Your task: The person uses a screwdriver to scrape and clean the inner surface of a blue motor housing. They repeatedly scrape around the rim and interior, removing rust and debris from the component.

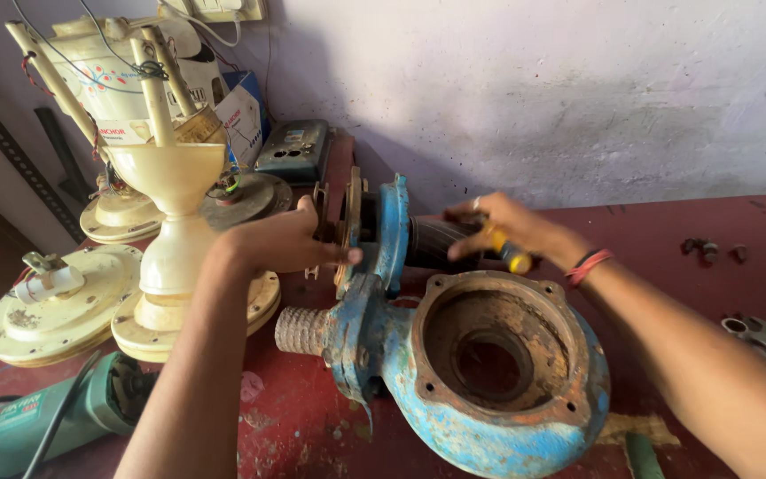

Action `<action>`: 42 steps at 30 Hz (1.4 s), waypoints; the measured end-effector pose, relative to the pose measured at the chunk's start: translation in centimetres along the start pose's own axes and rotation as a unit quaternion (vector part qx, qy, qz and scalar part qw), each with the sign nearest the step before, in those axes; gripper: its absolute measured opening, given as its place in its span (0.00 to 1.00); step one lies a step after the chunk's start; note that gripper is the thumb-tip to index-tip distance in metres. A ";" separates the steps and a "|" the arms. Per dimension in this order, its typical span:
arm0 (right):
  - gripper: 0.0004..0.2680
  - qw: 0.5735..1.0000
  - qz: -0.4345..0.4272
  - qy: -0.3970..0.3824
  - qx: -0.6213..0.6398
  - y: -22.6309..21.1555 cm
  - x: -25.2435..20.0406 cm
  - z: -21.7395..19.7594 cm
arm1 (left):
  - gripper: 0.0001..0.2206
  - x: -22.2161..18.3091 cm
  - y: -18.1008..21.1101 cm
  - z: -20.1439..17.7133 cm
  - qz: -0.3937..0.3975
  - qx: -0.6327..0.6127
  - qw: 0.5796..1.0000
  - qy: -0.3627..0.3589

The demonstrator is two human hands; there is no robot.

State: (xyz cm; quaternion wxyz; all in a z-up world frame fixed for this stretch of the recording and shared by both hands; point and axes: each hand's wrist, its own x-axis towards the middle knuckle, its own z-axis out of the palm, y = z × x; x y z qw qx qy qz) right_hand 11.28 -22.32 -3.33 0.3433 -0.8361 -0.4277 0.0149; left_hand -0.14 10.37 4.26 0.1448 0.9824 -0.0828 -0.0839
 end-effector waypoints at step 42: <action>0.21 0.972 0.159 -0.113 0.129 -4.3 -4.2 0.3 | 0.29 -5.8 8.6 0.3 -0.015 0.146 0.988 -0.036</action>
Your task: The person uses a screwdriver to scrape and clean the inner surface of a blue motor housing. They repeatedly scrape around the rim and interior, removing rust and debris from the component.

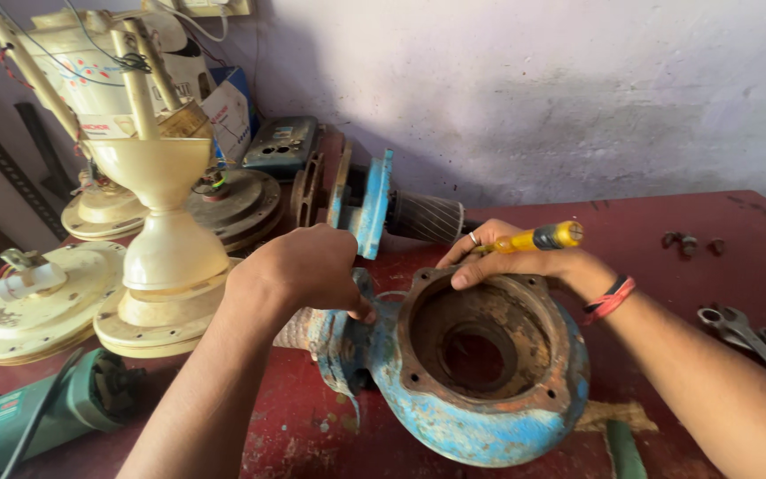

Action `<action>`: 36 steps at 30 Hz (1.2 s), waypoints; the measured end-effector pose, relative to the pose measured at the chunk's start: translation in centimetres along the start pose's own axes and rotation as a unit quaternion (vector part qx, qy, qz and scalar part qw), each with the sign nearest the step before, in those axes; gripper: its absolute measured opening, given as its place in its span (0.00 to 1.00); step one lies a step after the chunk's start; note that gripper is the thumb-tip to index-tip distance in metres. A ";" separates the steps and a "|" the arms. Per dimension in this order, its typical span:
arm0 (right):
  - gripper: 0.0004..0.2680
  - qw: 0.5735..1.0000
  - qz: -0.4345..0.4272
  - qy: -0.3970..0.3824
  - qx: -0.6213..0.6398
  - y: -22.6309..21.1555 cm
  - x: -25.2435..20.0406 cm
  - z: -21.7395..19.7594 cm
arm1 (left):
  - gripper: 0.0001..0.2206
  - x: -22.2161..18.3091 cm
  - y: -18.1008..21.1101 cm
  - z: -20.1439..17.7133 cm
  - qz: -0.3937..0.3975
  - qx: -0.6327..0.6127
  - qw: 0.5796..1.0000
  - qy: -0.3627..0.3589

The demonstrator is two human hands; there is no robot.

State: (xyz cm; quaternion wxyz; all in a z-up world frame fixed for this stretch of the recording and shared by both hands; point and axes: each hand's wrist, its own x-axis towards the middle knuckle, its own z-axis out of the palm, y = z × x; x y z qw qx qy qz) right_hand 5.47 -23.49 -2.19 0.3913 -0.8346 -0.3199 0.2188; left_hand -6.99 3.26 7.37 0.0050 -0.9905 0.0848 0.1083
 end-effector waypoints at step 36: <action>0.12 0.921 -0.082 0.378 -0.044 -0.9 -6.5 4.7 | 0.18 7.2 7.3 6.8 0.274 -0.179 0.927 0.185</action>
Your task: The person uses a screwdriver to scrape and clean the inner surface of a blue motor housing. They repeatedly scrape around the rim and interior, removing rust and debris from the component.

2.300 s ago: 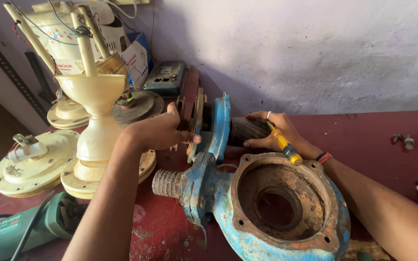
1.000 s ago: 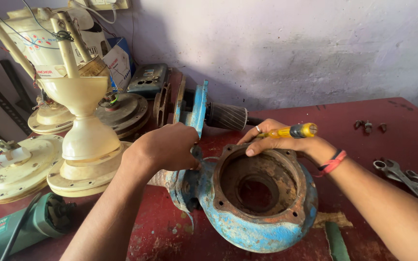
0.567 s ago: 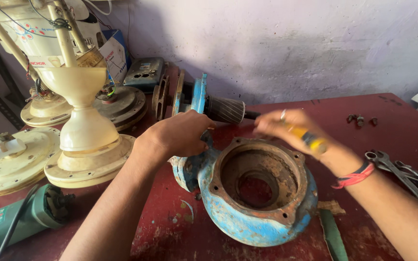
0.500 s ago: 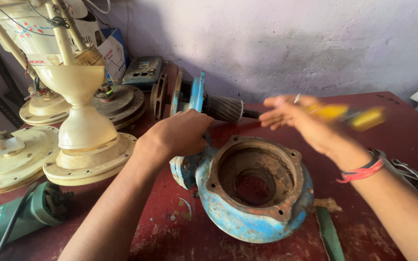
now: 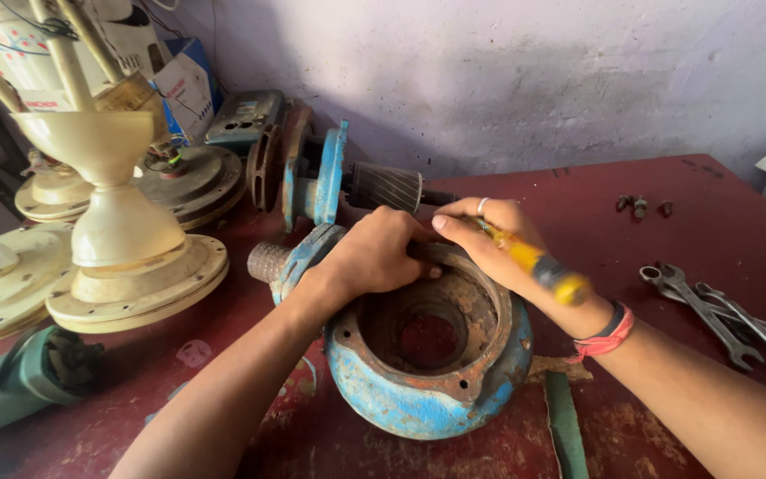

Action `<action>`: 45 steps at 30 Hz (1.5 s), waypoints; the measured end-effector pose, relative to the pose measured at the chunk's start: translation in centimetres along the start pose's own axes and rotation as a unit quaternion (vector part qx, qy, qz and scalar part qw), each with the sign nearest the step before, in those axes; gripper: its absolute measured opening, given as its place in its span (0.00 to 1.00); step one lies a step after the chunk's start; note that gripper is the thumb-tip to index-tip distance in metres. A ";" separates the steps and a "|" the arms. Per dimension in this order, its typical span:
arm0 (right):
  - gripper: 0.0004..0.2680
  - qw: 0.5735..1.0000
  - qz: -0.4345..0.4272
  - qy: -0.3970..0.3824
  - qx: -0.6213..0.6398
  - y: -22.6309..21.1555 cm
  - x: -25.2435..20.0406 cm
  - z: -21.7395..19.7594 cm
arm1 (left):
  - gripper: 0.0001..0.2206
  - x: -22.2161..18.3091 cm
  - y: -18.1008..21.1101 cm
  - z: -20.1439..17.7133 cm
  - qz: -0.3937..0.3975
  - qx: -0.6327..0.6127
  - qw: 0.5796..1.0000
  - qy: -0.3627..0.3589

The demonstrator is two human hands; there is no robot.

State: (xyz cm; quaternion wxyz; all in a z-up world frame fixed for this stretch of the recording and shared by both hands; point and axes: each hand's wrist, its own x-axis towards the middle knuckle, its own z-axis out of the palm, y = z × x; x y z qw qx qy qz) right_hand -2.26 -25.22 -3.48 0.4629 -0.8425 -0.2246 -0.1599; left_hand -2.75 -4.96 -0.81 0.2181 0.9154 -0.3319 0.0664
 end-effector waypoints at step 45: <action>0.04 0.969 -0.050 -0.234 0.058 1.9 4.3 -8.3 | 0.12 0.1 -6.4 -4.1 0.003 -0.087 0.996 -0.004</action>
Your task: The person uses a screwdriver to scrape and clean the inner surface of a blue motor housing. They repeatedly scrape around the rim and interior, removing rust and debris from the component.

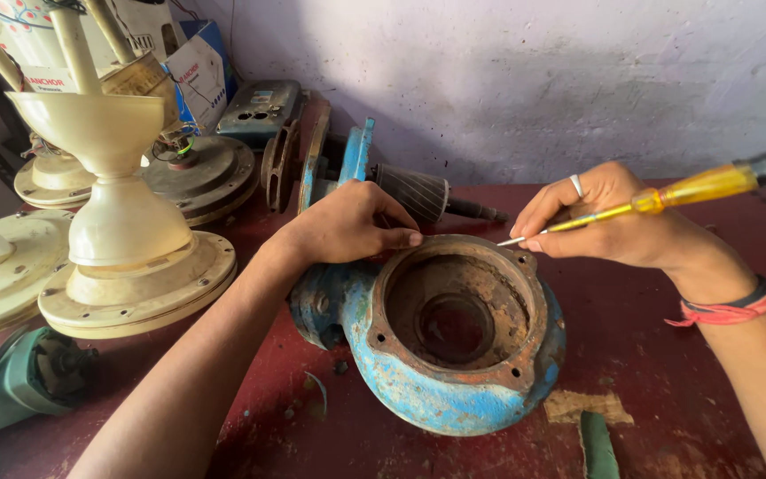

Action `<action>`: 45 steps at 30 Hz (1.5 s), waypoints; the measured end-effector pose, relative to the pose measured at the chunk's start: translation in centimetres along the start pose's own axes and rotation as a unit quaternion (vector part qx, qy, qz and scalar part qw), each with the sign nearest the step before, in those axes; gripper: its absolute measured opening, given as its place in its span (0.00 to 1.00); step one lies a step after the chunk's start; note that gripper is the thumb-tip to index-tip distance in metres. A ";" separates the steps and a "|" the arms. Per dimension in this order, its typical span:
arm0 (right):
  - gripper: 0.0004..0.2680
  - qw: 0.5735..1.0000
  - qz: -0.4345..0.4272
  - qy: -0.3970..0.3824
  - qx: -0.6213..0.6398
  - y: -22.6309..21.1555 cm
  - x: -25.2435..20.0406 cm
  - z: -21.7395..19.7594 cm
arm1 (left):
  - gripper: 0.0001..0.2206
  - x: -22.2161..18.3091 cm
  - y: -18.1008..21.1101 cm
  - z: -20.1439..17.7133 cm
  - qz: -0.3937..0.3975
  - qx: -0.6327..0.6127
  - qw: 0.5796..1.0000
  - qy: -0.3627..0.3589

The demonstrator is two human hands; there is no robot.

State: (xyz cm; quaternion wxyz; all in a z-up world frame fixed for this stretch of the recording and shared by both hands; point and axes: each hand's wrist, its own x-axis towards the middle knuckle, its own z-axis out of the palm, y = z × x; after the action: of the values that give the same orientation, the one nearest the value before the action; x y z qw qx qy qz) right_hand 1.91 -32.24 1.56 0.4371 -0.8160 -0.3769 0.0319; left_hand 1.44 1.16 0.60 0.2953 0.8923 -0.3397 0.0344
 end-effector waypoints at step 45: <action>0.01 0.996 0.026 0.083 0.001 -0.6 -0.6 1.8 | 0.25 -0.4 1.2 0.1 -0.060 0.043 0.997 0.021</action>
State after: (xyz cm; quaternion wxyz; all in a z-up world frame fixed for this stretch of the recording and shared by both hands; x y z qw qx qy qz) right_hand 0.44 -31.20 0.69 0.4670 -0.8249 -0.3175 -0.0240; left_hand 0.33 0.66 1.01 0.2655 0.9221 -0.2772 0.0498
